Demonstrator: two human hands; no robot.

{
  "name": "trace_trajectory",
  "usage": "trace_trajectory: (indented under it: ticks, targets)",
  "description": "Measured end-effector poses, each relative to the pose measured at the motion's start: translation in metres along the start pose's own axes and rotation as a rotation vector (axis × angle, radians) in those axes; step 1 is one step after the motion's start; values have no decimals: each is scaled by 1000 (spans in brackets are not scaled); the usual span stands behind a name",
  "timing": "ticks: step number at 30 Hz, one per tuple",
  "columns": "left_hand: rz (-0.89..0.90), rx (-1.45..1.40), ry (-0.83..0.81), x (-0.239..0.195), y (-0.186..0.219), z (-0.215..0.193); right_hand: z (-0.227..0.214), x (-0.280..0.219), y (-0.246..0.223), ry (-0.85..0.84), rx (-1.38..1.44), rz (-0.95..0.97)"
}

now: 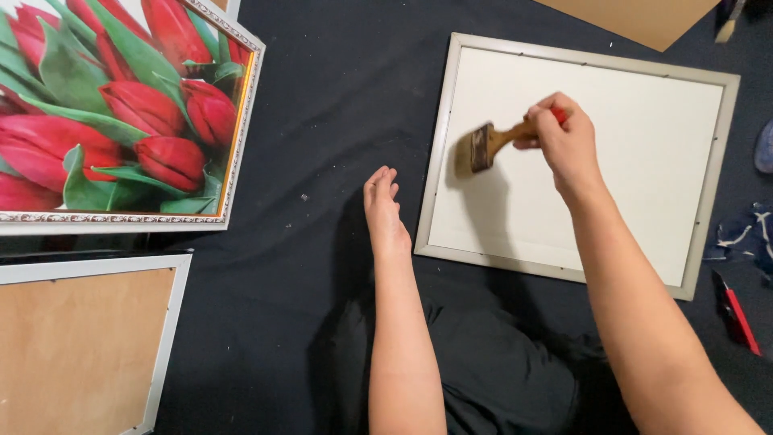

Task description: The person uses a utility knife to cut along the edges of a picture frame backing, removes the cardboard backing, and then uses a brush to clean the inside of the frame. Finally, the person removes the glass pane from the frame.

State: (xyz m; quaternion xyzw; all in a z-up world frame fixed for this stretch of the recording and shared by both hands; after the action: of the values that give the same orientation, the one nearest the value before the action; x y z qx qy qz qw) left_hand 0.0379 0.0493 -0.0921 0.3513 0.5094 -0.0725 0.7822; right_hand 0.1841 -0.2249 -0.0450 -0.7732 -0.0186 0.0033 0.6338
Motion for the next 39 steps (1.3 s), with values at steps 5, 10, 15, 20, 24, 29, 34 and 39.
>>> trace_trajectory:
  ticks: [5, 10, 15, 20, 24, 29, 34, 39]
  targets:
    - [-24, 39, -8, -6, 0, 8, 37, -44, 14, -66, 14, 145]
    - [-14, 30, 11, -12, 6, 1, 43, 25, 23, -33, -12, 16]
    - [-66, 139, 86, -12, 8, 2, 17, 103, 12, 164, 69, -197]
    - [-92, 145, 84, -19, 9, 9, 14, 69, -5, -42, -10, 54]
    - [-109, 146, 75, -20, 10, 13, 42, 58, 15, -166, 6, 236]
    - [-101, 138, 95, -19, 11, 7, 23, 152, 25, -1, -16, -204]
    - [-107, 132, 103, -18, 11, 11, 4, 160, -22, 79, -93, -259]
    - [-118, 165, 85, -13, 7, 15, 25, 165, 36, -11, 21, -88]
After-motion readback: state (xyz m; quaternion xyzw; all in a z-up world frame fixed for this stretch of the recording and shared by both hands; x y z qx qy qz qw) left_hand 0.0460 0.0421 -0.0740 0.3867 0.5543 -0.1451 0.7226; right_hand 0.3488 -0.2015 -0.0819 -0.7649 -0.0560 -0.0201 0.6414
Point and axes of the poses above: each hand's wrist, its own x-axis towards the middle knuckle, its own z-axis out of the palm, y = z × x, the point moved 8 cm from there along x, towards the middle knuckle, and after that the axes turned 14 degrees about -z, right-handed, at the moved point
